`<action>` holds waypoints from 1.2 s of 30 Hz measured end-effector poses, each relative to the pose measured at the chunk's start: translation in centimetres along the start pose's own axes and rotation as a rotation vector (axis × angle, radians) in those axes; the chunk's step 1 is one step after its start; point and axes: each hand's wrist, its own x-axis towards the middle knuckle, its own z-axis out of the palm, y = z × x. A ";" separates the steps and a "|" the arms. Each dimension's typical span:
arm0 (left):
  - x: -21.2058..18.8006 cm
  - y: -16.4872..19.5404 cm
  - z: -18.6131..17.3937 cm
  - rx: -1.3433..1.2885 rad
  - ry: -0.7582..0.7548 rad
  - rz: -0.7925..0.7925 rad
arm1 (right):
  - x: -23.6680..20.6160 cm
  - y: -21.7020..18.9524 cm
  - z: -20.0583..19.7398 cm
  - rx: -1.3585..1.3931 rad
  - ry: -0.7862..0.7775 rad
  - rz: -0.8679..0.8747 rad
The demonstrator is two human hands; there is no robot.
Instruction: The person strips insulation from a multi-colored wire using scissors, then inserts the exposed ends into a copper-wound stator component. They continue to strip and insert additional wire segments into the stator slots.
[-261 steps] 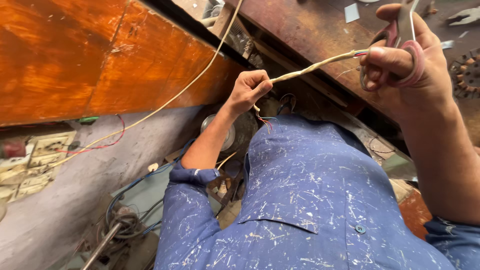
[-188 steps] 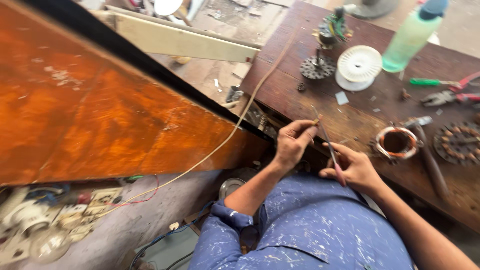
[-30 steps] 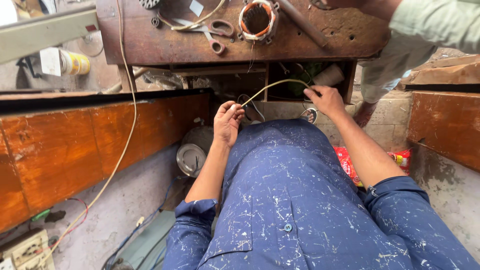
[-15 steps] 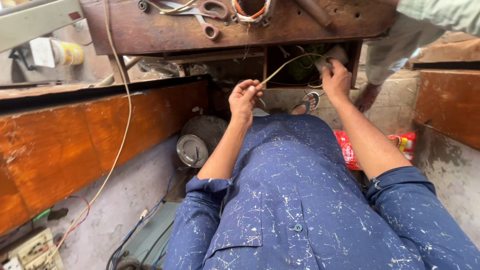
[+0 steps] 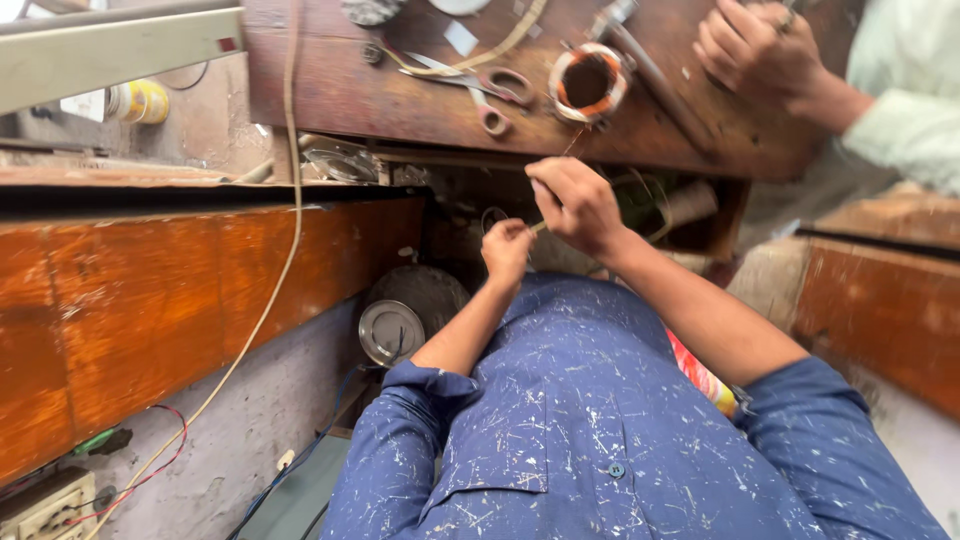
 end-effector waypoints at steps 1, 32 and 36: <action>0.1 -0.1 -0.6 0.108 0.043 -0.004 | 2.0 0.0 1.5 -0.024 -0.004 -0.020; 8.6 3.5 -6.1 -0.424 -0.254 -0.031 | -6.2 0.6 4.2 0.872 -0.422 1.384; 6.8 2.8 -4.3 -0.436 -0.111 0.010 | -7.1 1.7 4.2 0.951 -0.405 1.459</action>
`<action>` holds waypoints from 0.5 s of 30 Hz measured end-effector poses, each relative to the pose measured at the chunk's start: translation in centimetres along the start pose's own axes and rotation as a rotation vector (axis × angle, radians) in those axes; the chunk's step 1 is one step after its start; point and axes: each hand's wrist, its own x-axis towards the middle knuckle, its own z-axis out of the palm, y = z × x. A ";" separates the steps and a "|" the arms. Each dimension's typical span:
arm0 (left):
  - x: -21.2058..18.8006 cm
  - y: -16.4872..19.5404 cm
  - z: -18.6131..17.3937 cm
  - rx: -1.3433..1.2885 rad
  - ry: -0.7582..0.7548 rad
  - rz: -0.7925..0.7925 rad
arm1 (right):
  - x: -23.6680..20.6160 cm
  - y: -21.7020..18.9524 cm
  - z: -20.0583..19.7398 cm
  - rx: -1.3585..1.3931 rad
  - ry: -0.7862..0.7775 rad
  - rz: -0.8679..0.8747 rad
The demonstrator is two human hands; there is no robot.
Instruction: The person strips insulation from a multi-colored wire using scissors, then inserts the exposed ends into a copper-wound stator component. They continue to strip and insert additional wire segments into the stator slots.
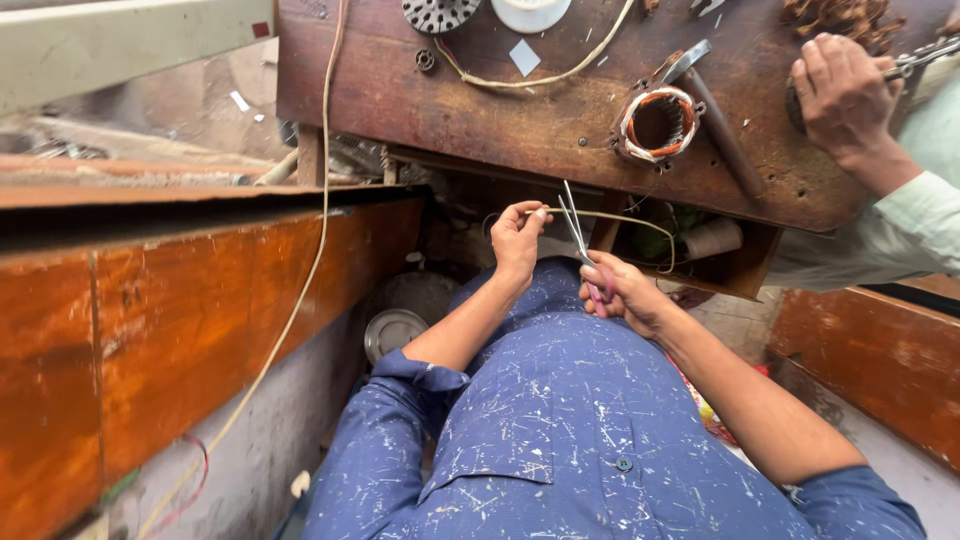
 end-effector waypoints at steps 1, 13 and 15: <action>-0.3 -0.3 0.2 -0.014 0.054 0.026 | -0.3 0.4 -0.9 0.040 -0.037 0.027; -6.9 -5.3 7.9 -0.156 0.126 0.095 | -2.7 1.4 -7.9 0.109 -0.233 -0.051; -7.7 -5.8 8.9 -0.282 0.067 0.051 | -3.7 1.7 -8.8 0.117 -0.228 -0.036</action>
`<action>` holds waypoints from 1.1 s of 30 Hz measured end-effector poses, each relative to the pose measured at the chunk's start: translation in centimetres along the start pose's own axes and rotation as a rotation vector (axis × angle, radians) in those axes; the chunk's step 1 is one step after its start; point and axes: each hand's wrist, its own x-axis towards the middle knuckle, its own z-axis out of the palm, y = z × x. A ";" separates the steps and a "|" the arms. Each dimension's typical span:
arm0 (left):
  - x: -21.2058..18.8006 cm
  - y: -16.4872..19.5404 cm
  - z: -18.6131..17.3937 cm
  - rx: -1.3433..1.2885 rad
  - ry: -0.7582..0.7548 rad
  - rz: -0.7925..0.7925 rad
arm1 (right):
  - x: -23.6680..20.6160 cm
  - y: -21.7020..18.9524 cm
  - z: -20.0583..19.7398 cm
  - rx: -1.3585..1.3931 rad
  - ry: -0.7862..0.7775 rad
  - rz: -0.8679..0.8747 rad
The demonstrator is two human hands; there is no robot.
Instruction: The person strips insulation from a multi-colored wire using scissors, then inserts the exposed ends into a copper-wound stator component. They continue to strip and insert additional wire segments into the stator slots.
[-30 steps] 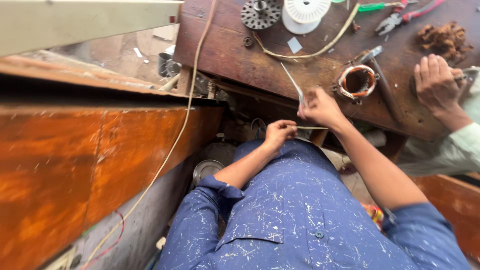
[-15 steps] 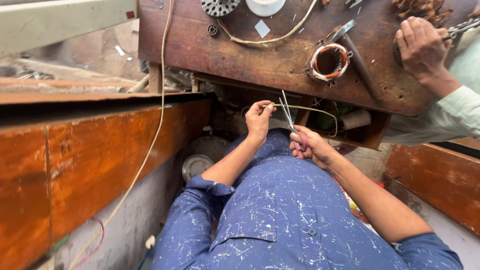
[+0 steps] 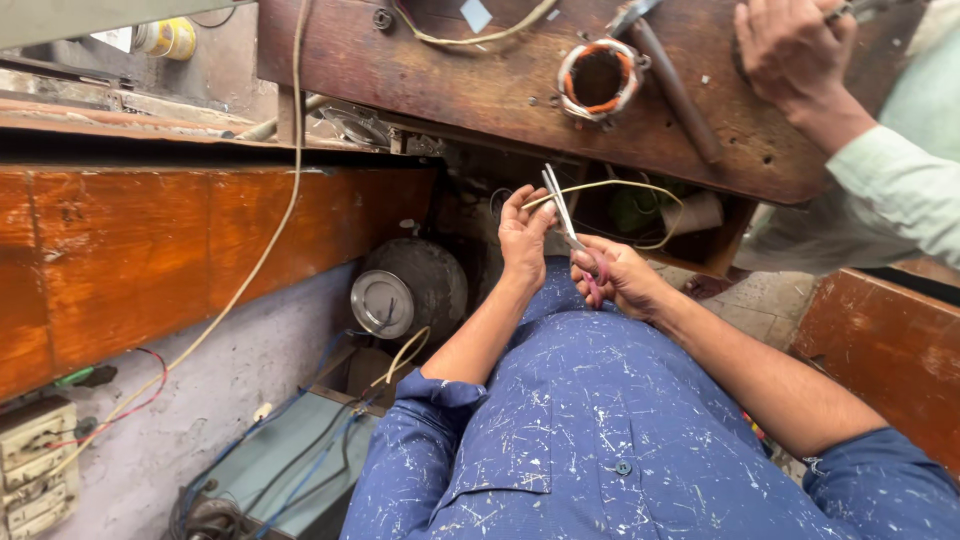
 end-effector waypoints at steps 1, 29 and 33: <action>-0.5 -0.4 0.3 -0.065 -0.022 -0.030 | -0.7 0.1 -0.4 0.030 -0.033 0.009; -2.3 -2.6 2.2 0.143 -0.140 -0.249 | -6.4 1.8 -8.8 -0.253 0.113 -0.027; -2.7 -2.5 2.3 0.689 -0.132 -0.288 | -6.9 2.0 -8.4 -0.872 0.274 -0.305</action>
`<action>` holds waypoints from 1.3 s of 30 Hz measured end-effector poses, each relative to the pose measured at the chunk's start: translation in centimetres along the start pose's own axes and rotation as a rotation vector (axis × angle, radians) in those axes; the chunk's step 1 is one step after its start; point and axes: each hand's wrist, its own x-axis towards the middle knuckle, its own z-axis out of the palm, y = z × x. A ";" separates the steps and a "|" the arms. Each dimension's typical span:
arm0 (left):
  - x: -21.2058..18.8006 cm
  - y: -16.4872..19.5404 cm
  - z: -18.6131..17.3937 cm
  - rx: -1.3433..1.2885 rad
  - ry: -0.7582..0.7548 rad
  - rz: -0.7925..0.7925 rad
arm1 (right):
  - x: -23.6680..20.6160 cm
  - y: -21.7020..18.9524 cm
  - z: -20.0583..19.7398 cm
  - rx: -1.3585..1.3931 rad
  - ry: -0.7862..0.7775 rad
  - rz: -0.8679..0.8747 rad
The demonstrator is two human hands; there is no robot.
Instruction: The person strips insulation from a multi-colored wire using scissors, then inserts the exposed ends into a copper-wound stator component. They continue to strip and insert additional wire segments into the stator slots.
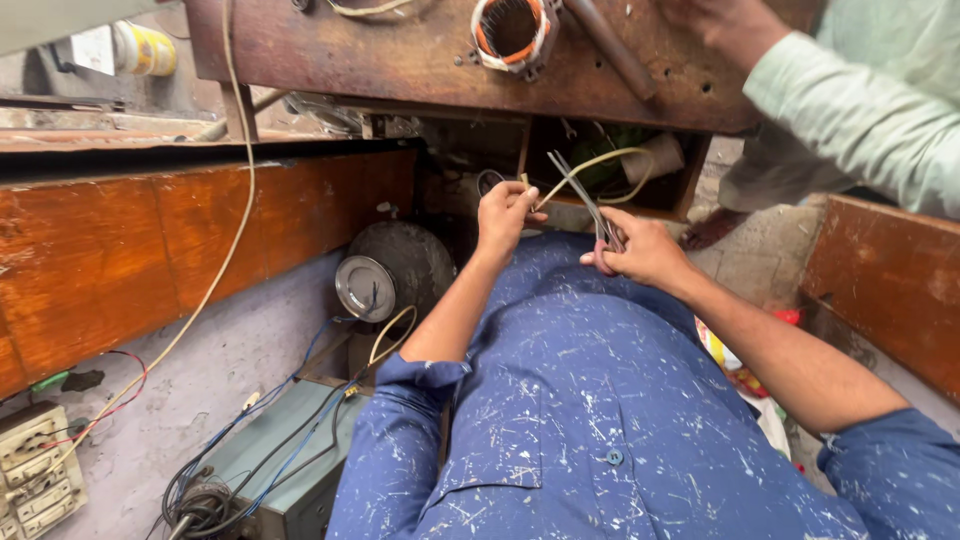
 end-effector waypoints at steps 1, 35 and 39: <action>0.1 0.0 -0.1 0.068 -0.047 -0.002 | -0.2 -0.1 0.0 -0.041 0.008 0.003; 0.7 -0.4 1.2 -0.755 -0.399 -0.021 | 1.2 1.3 0.8 1.031 -0.368 0.182; 0.4 -0.6 2.6 -0.644 -0.365 -0.014 | -0.2 1.2 0.2 1.035 -0.332 0.130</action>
